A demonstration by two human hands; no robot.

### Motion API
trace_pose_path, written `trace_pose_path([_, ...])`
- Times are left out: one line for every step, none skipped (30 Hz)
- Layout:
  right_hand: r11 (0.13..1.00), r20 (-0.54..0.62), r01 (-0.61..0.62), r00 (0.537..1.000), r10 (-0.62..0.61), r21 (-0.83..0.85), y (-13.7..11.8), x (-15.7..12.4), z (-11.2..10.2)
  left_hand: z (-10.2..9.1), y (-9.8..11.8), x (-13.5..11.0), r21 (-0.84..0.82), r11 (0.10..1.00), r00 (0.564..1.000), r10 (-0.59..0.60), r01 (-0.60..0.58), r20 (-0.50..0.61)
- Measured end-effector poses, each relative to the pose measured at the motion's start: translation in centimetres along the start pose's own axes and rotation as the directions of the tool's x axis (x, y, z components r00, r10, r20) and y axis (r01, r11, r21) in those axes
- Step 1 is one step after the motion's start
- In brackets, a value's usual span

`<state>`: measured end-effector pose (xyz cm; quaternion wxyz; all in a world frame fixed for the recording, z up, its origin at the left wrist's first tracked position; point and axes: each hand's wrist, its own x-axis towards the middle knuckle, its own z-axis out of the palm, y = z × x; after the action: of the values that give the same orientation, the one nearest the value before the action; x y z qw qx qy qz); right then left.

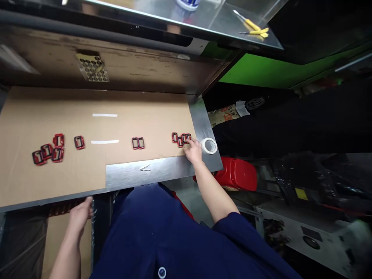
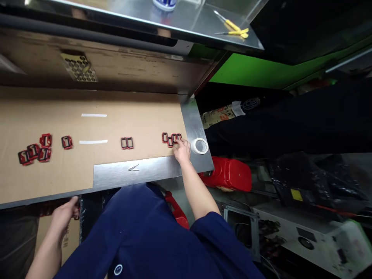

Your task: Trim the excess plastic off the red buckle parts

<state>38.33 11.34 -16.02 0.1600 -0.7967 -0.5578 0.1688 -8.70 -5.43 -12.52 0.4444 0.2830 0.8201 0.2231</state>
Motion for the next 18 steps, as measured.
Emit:
trace_pose_path([1.0, 0.013, 0.003, 1.0, -0.003, -0.021, 0.2, 0.4, 0.3, 0.4, 0.5, -0.5, 0.051, 0.998, 0.996, 0.039, -0.044, 0.085])
trace_pose_path([0.999, 0.027, 0.002, 1.0, -0.001, -0.04, 0.4, 0.6, 0.6, 1.0, 1.0, -0.8, 0.101, 0.99, 0.981, 0.076, -0.095, 0.181])
trace_pose_path([0.998, 0.04, -0.001, 0.999, 0.004, -0.059, 0.5, 0.7, 0.9, 1.6, 1.6, -0.9, 0.143, 0.978, 0.955, 0.108, -0.152, 0.275])
trace_pose_path([0.997, 0.054, -0.005, 0.998, 0.009, -0.076, 0.6, 0.8, 1.1, 2.4, 2.4, -1.0, 0.175, 0.961, 0.923, 0.139, -0.213, 0.358])
trace_pose_path([0.996, 0.068, -0.008, 0.998, 0.014, -0.093, 0.7, 0.8, 1.3, 3.1, 3.2, -0.9, 0.196, 0.941, 0.887, 0.17, -0.275, 0.429])
trace_pose_path([0.994, 0.08, -0.01, 0.997, 0.019, -0.108, 0.7, 0.7, 1.5, 3.8, 4.3, -0.7, 0.209, 0.919, 0.85, 0.199, -0.334, 0.487])
trace_pose_path([0.992, 0.09, -0.012, 0.996, 0.023, -0.124, 0.7, 0.7, 1.6, 4.5, 5.4, -0.5, 0.217, 0.894, 0.818, 0.229, -0.391, 0.528])
trace_pose_path([0.99, 0.097, -0.013, 0.995, 0.027, -0.14, 0.6, 0.7, 1.6, 5.2, 6.6, -0.3, 0.224, 0.868, 0.789, 0.258, -0.442, 0.558])
trace_pose_path([0.987, 0.103, -0.015, 0.994, 0.031, -0.157, 0.4, 0.8, 1.7, 5.7, 7.8, -0.2, 0.23, 0.842, 0.763, 0.285, -0.489, 0.58])
trace_pose_path([0.984, 0.108, -0.017, 0.993, 0.036, -0.175, 0.1, 0.9, 1.6, 6.1, 8.9, -0.1, 0.235, 0.814, 0.74, 0.312, -0.532, 0.596])
trace_pose_path([0.981, 0.114, -0.019, 0.993, 0.041, -0.194, -0.3, 1.2, 1.6, 6.5, 10.0, -0.1, 0.239, 0.785, 0.717, 0.336, -0.572, 0.611])
trace_pose_path([0.977, 0.121, -0.019, 0.992, 0.046, -0.213, -0.7, 1.5, 1.5, 6.8, 11.0, -0.1, 0.243, 0.755, 0.694, 0.359, -0.609, 0.624])
trace_pose_path([0.973, 0.13, -0.02, 0.99, 0.051, -0.231, -1.2, 1.9, 1.4, 7.0, 11.8, -0.2, 0.246, 0.725, 0.671, 0.379, -0.643, 0.637])
trace_pose_path([0.968, 0.14, -0.02, 0.989, 0.056, -0.249, -1.7, 2.4, 1.2, 7.2, 12.6, -0.3, 0.249, 0.696, 0.649, 0.396, -0.673, 0.649])
trace_pose_path([0.964, 0.152, -0.018, 0.987, 0.06, -0.265, -2.2, 2.9, 1.1, 7.4, 13.2, -0.4, 0.252, 0.67, 0.63, 0.408, -0.698, 0.661])
trace_pose_path([0.96, 0.163, -0.016, 0.985, 0.064, -0.279, -2.6, 3.3, 0.9, 7.5, 13.6, -0.5, 0.256, 0.647, 0.614, 0.415, -0.718, 0.672])
trace_pose_path([0.957, 0.174, -0.011, 0.983, 0.064, -0.291, -3.1, 3.8, 0.7, 7.6, 14.0, -0.7, 0.26, 0.63, 0.602, 0.418, -0.732, 0.681])
trace_pose_path([0.954, 0.184, -0.003, 0.981, 0.061, -0.3, -3.4, 4.1, 0.5, 7.6, 14.2, -0.7, 0.265, 0.617, 0.594, 0.418, -0.741, 0.688])
